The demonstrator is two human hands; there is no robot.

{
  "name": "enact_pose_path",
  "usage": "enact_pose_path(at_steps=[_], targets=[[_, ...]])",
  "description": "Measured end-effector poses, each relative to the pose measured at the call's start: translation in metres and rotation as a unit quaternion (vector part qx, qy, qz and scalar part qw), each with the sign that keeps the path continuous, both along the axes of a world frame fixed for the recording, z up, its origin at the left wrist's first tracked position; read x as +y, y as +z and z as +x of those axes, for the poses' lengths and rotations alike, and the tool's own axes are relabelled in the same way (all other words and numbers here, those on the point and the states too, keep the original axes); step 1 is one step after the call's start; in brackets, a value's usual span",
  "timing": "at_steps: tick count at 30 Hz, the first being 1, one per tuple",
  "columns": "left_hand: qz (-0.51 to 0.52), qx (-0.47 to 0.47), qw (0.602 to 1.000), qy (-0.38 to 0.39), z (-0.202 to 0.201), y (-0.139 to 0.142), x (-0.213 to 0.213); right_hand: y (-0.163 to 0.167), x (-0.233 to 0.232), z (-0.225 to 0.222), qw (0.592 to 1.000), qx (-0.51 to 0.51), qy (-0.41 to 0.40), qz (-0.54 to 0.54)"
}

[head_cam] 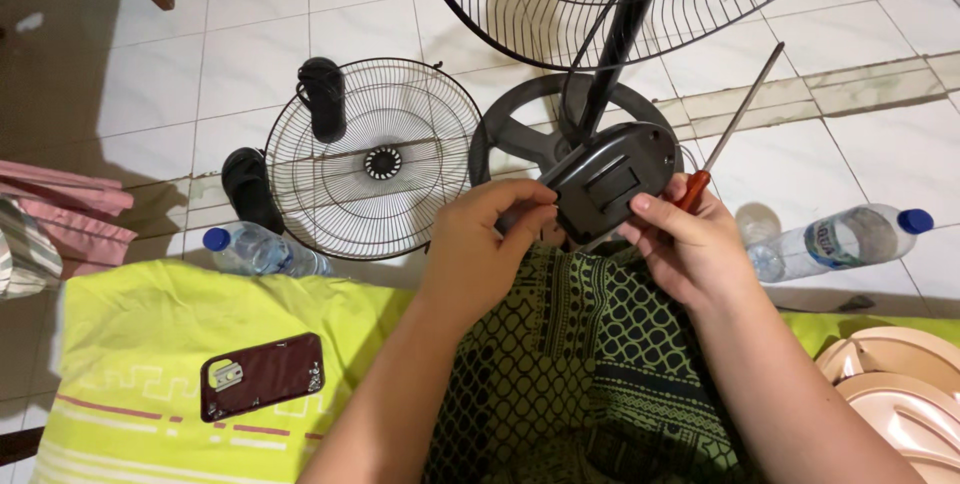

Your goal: The person kneels on the floor and uses a red-handled screwdriver to unscrew the rear housing cover of a pedestal fan, holding the cover steady with the other hand. The person then removes the cover and works on the fan motor area at the back of the fan head.

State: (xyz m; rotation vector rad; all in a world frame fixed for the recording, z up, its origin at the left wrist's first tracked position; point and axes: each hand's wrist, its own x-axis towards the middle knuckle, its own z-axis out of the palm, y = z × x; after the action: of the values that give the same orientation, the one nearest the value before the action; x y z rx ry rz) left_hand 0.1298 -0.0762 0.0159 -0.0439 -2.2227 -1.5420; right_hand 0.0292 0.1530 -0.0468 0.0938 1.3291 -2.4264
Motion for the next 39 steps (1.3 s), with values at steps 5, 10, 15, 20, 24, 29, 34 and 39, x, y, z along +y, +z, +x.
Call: enact_pose_path(at_steps=[5, 10, 15, 20, 24, 29, 34, 39], targets=[[-0.044, 0.072, 0.996, 0.016, -0.003, -0.003, 0.0, -0.001, 0.0, -0.001, 1.0, -0.005, -0.004, -0.002], [-0.094, 0.082, 0.992, 0.017, -0.008, -0.006, -0.003, -0.001, 0.0, 0.0, 1.0, 0.001, -0.009, 0.004], [-0.156, 0.139, 0.978, 0.02, -0.01, -0.007, -0.006, 0.002, -0.001, 0.001, 1.0, 0.0, -0.003, 0.009], [-0.147, 0.143, 0.979, 0.021, -0.01, -0.006, -0.007, 0.005, -0.002, 0.003, 1.0, 0.005, -0.006, 0.021], [-0.133, 0.125, 0.983, 0.013, -0.011, -0.006, -0.007, 0.005, -0.003, 0.003, 1.0, 0.014, -0.002, 0.011], [-0.125, 0.125, 0.984, 0.019, -0.013, -0.005, -0.007, 0.007, -0.003, 0.004, 1.0, 0.002, 0.002, 0.013], [0.019, 0.019, 1.0, -0.008, -0.016, -0.011, -0.008, 0.009, 0.001, 0.001, 1.0, -0.004, 0.004, 0.029], [0.311, -0.126, 0.928, -0.161, -0.038, -0.038, -0.013, 0.008, 0.011, -0.013, 0.998, 0.027, 0.014, 0.047]])
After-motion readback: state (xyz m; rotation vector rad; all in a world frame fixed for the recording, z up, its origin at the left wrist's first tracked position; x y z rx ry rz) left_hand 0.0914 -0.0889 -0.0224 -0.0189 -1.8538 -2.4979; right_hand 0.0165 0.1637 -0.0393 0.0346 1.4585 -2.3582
